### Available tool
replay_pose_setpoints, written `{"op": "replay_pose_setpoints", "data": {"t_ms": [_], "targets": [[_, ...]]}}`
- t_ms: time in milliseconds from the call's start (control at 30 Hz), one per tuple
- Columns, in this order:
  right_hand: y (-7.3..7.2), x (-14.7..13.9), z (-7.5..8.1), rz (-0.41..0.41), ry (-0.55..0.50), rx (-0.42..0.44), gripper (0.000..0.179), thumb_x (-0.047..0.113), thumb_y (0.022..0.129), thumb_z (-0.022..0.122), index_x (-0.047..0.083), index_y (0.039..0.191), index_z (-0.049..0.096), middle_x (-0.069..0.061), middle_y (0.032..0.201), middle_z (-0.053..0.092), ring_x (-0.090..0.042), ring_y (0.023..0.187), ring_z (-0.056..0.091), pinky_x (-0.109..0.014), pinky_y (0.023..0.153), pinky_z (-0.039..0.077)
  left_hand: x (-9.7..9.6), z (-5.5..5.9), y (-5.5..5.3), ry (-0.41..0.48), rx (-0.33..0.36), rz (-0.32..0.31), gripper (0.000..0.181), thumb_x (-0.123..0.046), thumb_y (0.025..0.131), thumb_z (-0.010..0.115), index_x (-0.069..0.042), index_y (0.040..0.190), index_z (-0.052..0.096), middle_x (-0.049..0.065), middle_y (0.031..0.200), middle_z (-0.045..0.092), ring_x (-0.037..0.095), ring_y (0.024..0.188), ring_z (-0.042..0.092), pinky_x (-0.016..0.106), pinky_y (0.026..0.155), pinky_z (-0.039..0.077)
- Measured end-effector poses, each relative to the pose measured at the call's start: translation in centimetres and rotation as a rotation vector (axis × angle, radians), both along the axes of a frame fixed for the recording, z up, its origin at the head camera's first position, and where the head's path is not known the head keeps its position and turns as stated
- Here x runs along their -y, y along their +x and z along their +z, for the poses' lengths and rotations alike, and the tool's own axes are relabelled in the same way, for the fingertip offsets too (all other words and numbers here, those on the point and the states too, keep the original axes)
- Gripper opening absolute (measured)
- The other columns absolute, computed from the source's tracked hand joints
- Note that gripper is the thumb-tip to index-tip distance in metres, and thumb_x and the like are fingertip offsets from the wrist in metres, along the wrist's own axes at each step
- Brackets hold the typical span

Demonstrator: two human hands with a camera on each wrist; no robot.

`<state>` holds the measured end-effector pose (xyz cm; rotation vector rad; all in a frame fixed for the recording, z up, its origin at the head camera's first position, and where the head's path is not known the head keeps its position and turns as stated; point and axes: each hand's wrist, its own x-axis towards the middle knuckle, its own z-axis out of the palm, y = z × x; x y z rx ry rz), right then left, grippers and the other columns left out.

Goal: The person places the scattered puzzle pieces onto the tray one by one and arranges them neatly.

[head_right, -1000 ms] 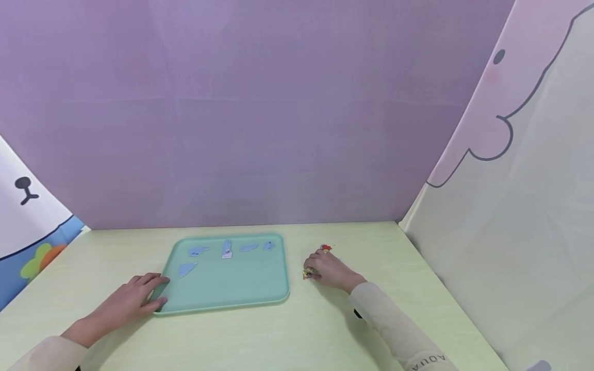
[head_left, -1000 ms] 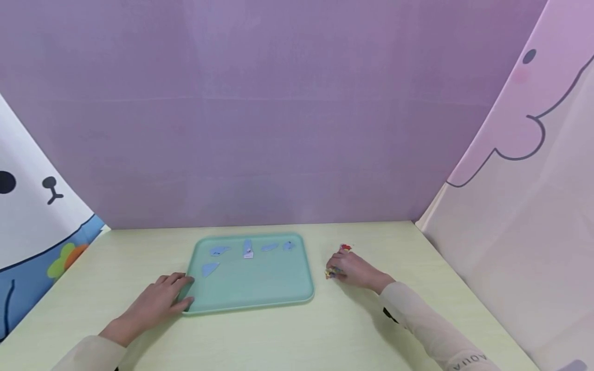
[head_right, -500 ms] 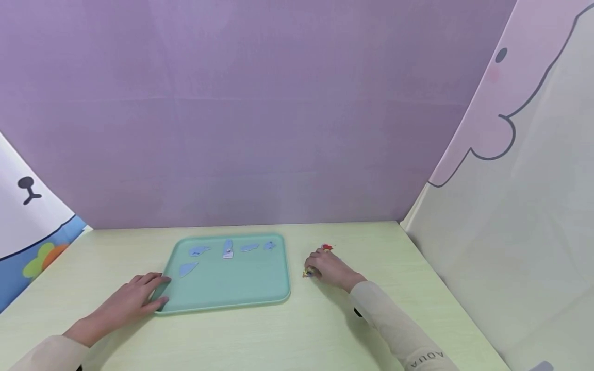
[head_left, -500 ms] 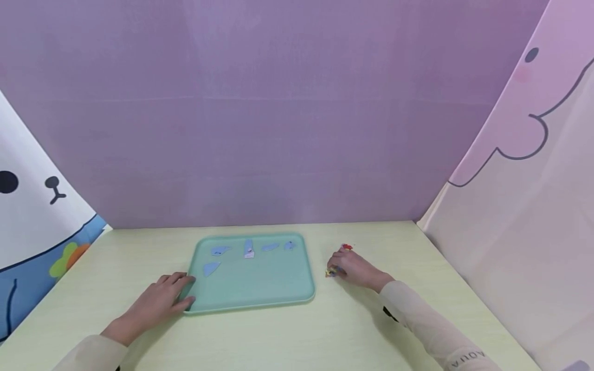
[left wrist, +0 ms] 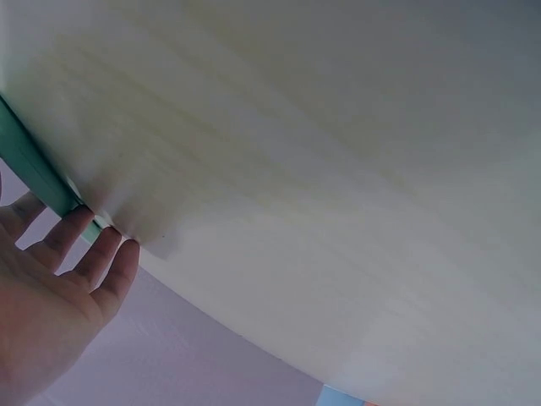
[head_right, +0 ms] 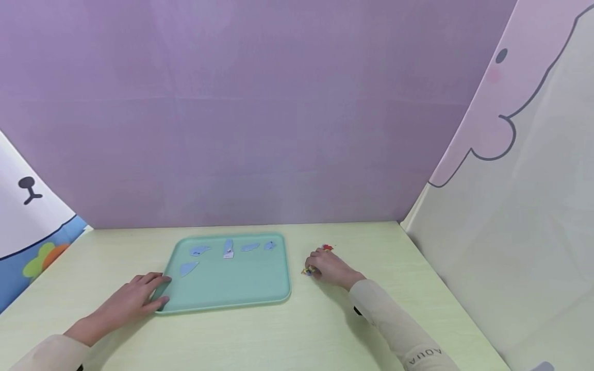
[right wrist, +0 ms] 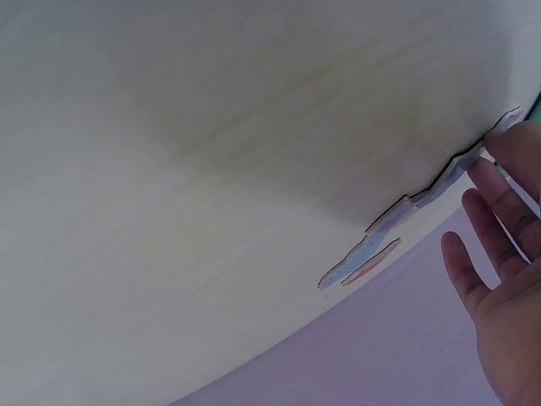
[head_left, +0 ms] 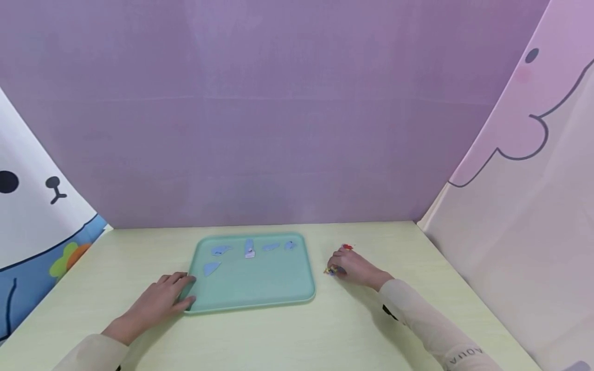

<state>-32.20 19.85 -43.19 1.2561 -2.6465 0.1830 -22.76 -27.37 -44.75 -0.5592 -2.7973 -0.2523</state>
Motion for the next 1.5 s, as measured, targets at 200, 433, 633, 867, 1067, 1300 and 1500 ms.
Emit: {"op": "replay_pose_setpoints", "data": {"t_ms": [200,433,633,867,1067,1300,1500], "targets": [[0.0,0.0,-0.1,0.017,-0.014,-0.012,0.021,0.003,0.071,0.074,0.008,0.091,0.067,-0.001,0.086,0.063,-0.013,0.081,0.051,-0.026,0.074,0.046,0.0,-0.1,0.0,0.003,-0.008,-0.002,0.042,-0.034,0.081,0.066,-0.007,0.113,0.060,0.015,0.115,0.058,0.038,0.099,0.056,0.052,0.072,0.047],[-0.3,0.2,0.0,0.019,-0.017,-0.013,0.023,0.003,0.070,0.074,0.009,0.091,0.067,0.000,0.087,0.063,-0.012,0.081,0.052,-0.025,0.074,0.047,0.0,-0.1,0.0,0.002,-0.012,-0.004,0.042,-0.034,0.081,0.067,-0.007,0.112,0.060,0.016,0.114,0.058,0.038,0.099,0.056,0.052,0.071,0.047],[-0.4,0.7,0.6,-0.001,-0.017,0.013,0.020,0.005,0.074,0.072,0.011,0.093,0.067,0.002,0.090,0.064,-0.010,0.083,0.052,-0.026,0.075,0.047,0.0,-0.1,-0.1,0.002,-0.009,-0.001,0.042,-0.033,0.081,0.066,-0.007,0.113,0.060,0.015,0.114,0.058,0.038,0.099,0.056,0.052,0.071,0.047],[-0.2,2.0,1.7,0.025,-0.037,0.023,0.019,0.005,0.077,0.069,0.011,0.095,0.067,0.001,0.089,0.064,-0.009,0.079,0.049,-0.022,0.069,0.043,0.1,-0.4,-0.2,-0.001,-0.019,0.000,0.042,-0.033,0.080,0.067,-0.006,0.112,0.060,0.016,0.114,0.058,0.038,0.098,0.056,0.052,0.071,0.047],[-0.1,3.6,2.2,0.038,-0.014,0.053,0.022,0.006,0.078,0.068,0.011,0.099,0.067,0.001,0.091,0.064,-0.009,0.082,0.050,-0.024,0.071,0.042,0.1,-0.4,-0.2,-0.002,-0.012,0.008,0.042,-0.033,0.080,0.067,-0.006,0.112,0.060,0.017,0.114,0.058,0.038,0.099,0.056,0.052,0.071,0.047],[0.0,5.6,2.3,0.056,-0.001,0.060,0.019,0.011,0.079,0.069,0.013,0.098,0.068,0.003,0.092,0.065,-0.009,0.084,0.050,-0.025,0.073,0.042,0.0,-0.3,-0.1,0.007,0.003,0.007,0.043,-0.034,0.081,0.066,-0.007,0.113,0.060,0.017,0.115,0.058,0.038,0.100,0.055,0.052,0.073,0.047],[0.0,7.7,2.1,0.076,0.043,0.053,0.018,0.014,0.081,0.067,0.016,0.098,0.068,0.005,0.093,0.064,-0.007,0.085,0.051,-0.025,0.076,0.042,0.0,-0.3,-0.2,0.009,-0.007,-0.003,0.043,-0.034,0.081,0.066,-0.006,0.113,0.060,0.016,0.115,0.058,0.038,0.099,0.056,0.052,0.072,0.047]]}}
